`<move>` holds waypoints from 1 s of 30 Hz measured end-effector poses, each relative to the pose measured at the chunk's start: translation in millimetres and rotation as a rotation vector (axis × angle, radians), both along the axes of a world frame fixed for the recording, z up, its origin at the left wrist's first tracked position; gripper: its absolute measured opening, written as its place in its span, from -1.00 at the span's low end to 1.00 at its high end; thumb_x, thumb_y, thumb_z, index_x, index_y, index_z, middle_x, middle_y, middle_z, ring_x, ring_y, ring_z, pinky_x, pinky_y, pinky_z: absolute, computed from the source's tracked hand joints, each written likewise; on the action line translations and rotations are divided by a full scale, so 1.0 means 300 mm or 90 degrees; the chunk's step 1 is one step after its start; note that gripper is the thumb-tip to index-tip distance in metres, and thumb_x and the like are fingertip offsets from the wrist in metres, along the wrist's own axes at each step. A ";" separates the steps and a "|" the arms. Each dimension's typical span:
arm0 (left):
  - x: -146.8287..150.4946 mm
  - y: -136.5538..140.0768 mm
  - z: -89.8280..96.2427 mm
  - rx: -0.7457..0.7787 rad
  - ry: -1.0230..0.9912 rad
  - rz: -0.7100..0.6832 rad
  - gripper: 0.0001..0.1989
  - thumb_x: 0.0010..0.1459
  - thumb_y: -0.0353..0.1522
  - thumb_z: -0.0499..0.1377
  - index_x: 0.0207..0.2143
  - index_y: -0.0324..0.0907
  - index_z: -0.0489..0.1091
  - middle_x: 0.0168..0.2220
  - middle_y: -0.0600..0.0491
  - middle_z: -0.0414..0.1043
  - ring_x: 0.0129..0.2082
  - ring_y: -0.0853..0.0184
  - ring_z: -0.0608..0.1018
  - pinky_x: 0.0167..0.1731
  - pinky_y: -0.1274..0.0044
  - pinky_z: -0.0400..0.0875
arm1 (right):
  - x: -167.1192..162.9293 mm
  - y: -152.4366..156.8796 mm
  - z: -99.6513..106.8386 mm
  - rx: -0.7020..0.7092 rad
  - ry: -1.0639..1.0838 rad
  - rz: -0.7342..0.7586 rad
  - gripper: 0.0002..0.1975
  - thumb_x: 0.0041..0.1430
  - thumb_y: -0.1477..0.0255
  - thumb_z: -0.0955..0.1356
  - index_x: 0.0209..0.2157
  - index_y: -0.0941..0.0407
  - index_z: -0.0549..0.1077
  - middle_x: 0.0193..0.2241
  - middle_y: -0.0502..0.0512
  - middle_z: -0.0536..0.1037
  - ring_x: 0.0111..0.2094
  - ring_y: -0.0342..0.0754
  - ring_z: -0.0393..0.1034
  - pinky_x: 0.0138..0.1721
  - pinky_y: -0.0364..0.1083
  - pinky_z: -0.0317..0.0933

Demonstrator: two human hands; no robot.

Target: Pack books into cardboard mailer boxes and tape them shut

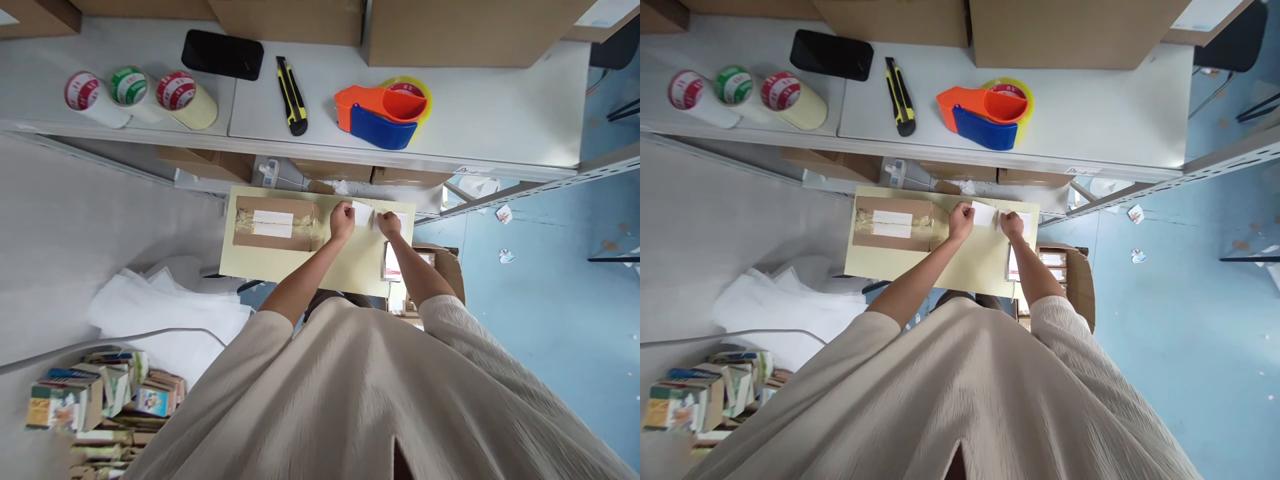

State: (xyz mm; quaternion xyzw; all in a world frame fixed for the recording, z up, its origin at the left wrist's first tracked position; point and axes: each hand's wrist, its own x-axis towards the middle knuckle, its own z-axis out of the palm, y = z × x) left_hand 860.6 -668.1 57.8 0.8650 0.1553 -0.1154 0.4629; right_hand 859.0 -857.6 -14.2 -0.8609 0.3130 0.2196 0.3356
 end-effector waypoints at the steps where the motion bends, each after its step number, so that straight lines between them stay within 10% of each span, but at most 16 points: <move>1: -0.007 0.009 0.027 -0.011 -0.020 -0.013 -0.88 0.44 -0.46 0.26 -0.09 -0.13 0.62 -0.05 -0.05 0.76 -0.04 0.21 0.72 0.12 0.42 0.58 | -0.014 -0.001 0.016 0.020 -0.008 0.002 -0.83 0.46 0.30 0.39 -0.18 0.05 0.62 -0.05 0.32 0.79 0.06 0.25 0.67 0.08 0.03 0.46; 9: -0.095 0.160 0.238 -0.033 -0.190 -0.094 -0.81 0.42 -0.43 0.28 -0.02 -0.11 0.70 -0.06 -0.02 0.71 -0.12 0.26 0.69 0.05 0.48 0.59 | -0.178 0.107 0.227 0.264 -0.199 -0.045 -0.79 0.36 0.17 0.42 -0.24 0.01 0.50 -0.14 0.16 0.76 -0.04 0.08 0.65 0.07 0.01 0.50; 21: -0.187 0.520 0.395 0.054 -0.393 -0.128 -0.71 0.55 -0.27 0.20 0.08 0.03 0.74 0.07 -0.10 0.69 0.16 0.14 0.69 0.30 0.37 0.51 | -0.169 0.518 0.656 0.600 -0.279 -0.008 -0.36 0.09 -0.29 0.62 -0.29 -0.02 0.52 -0.26 0.05 0.69 -0.17 0.02 0.67 -0.04 0.00 0.55; 30: -0.249 0.767 0.442 -0.038 -0.397 -0.201 -0.68 0.56 -0.29 0.19 0.16 0.02 0.72 0.18 -0.07 0.70 0.25 0.17 0.69 0.36 0.39 0.53 | -0.203 0.785 0.740 0.567 -0.293 0.056 -0.45 -0.02 -0.13 0.69 -0.33 -0.01 0.59 -0.32 0.03 0.71 -0.19 0.01 0.64 -0.04 0.00 0.52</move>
